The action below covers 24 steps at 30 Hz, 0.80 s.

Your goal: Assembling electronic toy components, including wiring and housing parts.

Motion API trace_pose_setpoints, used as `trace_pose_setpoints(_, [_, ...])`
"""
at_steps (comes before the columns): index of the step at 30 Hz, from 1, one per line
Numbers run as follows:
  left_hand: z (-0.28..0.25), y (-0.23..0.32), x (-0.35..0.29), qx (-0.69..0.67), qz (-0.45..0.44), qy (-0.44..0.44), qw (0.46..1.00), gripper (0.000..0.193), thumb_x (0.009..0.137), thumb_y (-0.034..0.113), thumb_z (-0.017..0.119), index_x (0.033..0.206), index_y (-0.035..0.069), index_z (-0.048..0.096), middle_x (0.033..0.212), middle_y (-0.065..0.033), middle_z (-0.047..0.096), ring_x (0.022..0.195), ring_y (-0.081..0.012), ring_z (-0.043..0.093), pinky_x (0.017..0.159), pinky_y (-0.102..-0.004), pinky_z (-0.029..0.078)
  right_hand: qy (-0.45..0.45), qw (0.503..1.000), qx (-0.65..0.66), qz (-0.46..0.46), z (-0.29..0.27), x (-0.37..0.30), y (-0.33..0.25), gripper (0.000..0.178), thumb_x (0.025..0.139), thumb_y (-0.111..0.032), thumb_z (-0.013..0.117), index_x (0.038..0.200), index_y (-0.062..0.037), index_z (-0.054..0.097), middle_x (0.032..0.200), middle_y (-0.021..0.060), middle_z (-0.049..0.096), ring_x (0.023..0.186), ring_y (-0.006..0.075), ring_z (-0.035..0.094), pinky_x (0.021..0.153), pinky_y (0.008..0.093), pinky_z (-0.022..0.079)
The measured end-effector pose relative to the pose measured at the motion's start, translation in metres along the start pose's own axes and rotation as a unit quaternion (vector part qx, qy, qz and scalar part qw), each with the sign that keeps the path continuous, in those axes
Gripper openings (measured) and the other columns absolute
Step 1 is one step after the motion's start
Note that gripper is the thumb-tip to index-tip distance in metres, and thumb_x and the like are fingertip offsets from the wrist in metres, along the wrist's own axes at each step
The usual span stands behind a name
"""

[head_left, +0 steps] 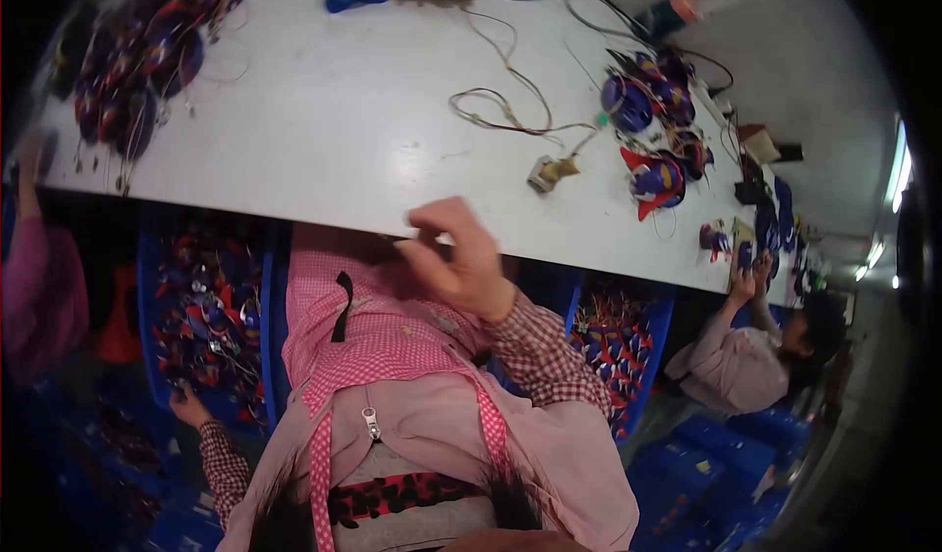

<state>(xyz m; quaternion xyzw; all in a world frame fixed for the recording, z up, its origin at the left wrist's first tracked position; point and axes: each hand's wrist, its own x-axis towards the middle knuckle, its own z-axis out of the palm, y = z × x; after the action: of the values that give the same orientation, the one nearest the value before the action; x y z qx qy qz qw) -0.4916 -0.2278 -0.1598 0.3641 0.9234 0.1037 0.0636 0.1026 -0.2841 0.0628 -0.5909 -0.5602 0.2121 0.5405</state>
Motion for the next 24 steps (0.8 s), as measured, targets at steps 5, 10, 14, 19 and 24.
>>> trace_pose_setpoints(5, [-0.08, 0.297, -0.155, -0.363, 0.409, -0.294, 0.784, 0.023, 0.088, 0.016, 0.058, 0.104, 0.0, 0.056, 0.096, -0.0052, 0.057, 0.084, -0.0106, 0.053, 0.075, -0.0225, 0.043, 0.318, 0.946, -0.022, 0.058, -0.111, -0.043, 0.024, 0.019, 0.089, -0.001, 0.052, 0.108, 0.002, 0.051, 0.09, 0.0064, 0.055, 0.073, 0.0108, 0.052, 0.067, 0.0229, 0.047])
trace_pose_setpoints(10, [-0.13, 0.477, -0.328, -0.265, 0.586, -0.591, 0.487, 0.021, 0.087, 0.011, 0.058, 0.103, -0.002, 0.057, 0.085, -0.0022, 0.057, 0.076, -0.0082, 0.051, 0.068, -0.023, 0.044, 0.464, 0.866, -0.119, 0.142, -0.24, -0.076, 0.068, 0.019, 0.09, -0.014, 0.057, 0.101, 0.0023, 0.056, 0.082, 0.0021, 0.056, 0.07, 0.0073, 0.051, 0.062, 0.0202, 0.043])
trace_pose_setpoints(14, [-0.147, 0.553, -0.493, -0.21, 0.817, -0.501, 0.193, 0.045, 0.083, 0.027, 0.063, 0.117, 0.0, 0.051, 0.093, -0.0146, 0.058, 0.087, -0.0209, 0.059, 0.075, -0.0321, 0.049, 0.487, 0.83, -0.139, 0.234, -0.335, -0.1, 0.117, 0.028, 0.089, -0.022, 0.06, 0.101, 0.0029, 0.059, 0.086, 0.0034, 0.06, 0.074, 0.0088, 0.054, 0.063, 0.0227, 0.045])
trace_pose_setpoints(19, [-0.087, 0.576, -0.651, -0.119, 0.903, -0.311, 0.272, 0.087, 0.064, 0.064, 0.065, 0.113, -0.006, 0.05, 0.107, -0.0203, 0.054, 0.105, -0.0318, 0.051, 0.087, -0.0403, 0.04, 0.326, 0.845, -0.291, 0.308, -0.384, -0.064, 0.144, 0.04, 0.083, -0.026, 0.065, 0.108, 0.0049, 0.06, 0.091, 0.0078, 0.066, 0.078, 0.0159, 0.06, 0.069, 0.0288, 0.047])
trace_pose_setpoints(24, [-0.054, 0.567, -0.685, -0.036, 0.893, -0.234, 0.384, 0.09, 0.059, 0.069, 0.065, 0.11, -0.004, 0.051, 0.108, -0.0191, 0.054, 0.104, -0.0314, 0.05, 0.088, -0.0403, 0.035, 0.164, 0.844, -0.33, 0.39, -0.392, -0.049, 0.146, 0.037, 0.079, -0.024, 0.068, 0.102, 0.0045, 0.061, 0.079, 0.0051, 0.065, 0.064, 0.0143, 0.058, 0.058, 0.027, 0.046])
